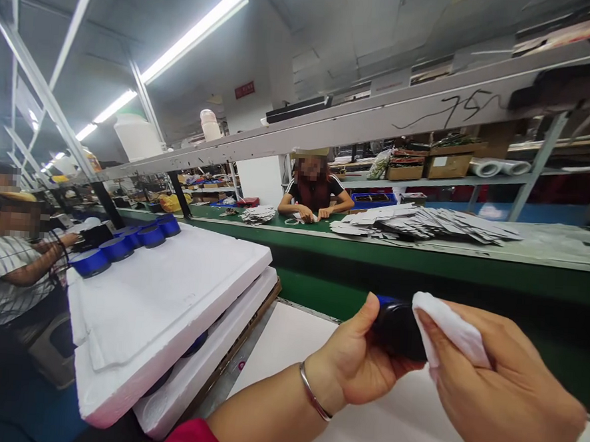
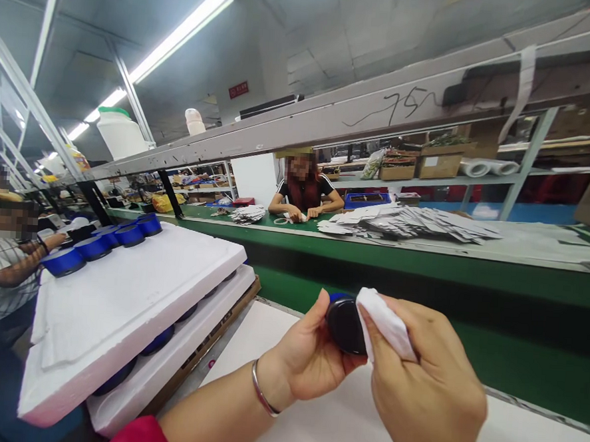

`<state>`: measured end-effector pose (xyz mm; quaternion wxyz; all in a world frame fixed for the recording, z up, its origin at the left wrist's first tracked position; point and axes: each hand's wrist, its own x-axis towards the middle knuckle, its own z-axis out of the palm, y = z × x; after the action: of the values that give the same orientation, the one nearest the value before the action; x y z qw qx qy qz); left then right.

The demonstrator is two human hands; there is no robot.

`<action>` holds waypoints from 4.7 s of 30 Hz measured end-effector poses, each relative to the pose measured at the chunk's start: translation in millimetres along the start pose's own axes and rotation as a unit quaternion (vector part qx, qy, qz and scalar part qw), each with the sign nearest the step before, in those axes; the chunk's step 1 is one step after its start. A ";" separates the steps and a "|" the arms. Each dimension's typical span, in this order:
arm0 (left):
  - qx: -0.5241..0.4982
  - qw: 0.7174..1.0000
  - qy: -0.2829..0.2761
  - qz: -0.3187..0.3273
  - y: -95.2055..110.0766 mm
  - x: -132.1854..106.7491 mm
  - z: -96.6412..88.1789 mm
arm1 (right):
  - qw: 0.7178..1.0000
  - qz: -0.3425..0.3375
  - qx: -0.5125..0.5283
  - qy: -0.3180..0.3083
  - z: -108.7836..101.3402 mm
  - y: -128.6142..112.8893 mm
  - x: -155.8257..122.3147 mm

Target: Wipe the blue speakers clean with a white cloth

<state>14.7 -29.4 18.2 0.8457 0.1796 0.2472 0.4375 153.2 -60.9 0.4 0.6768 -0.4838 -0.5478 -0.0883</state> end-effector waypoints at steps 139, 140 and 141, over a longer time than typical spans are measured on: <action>0.057 0.996 0.069 0.005 30.5 -5.3 5.8 | 0.905 -0.005 0.070 -0.419 -17.1 17.3 9.6; 0.055 0.996 0.070 0.005 30.9 -6.3 7.0 | 0.912 0.018 0.050 -0.407 -20.4 26.2 10.7; 0.054 0.996 0.072 0.004 31.4 -7.4 8.3 | 0.920 0.039 0.027 -0.389 -23.6 34.9 10.7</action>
<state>-4.7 -18.9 43.2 0.8129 0.1936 0.3300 0.4391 195.5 -56.3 -8.6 0.4260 -0.4827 -0.7506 0.1484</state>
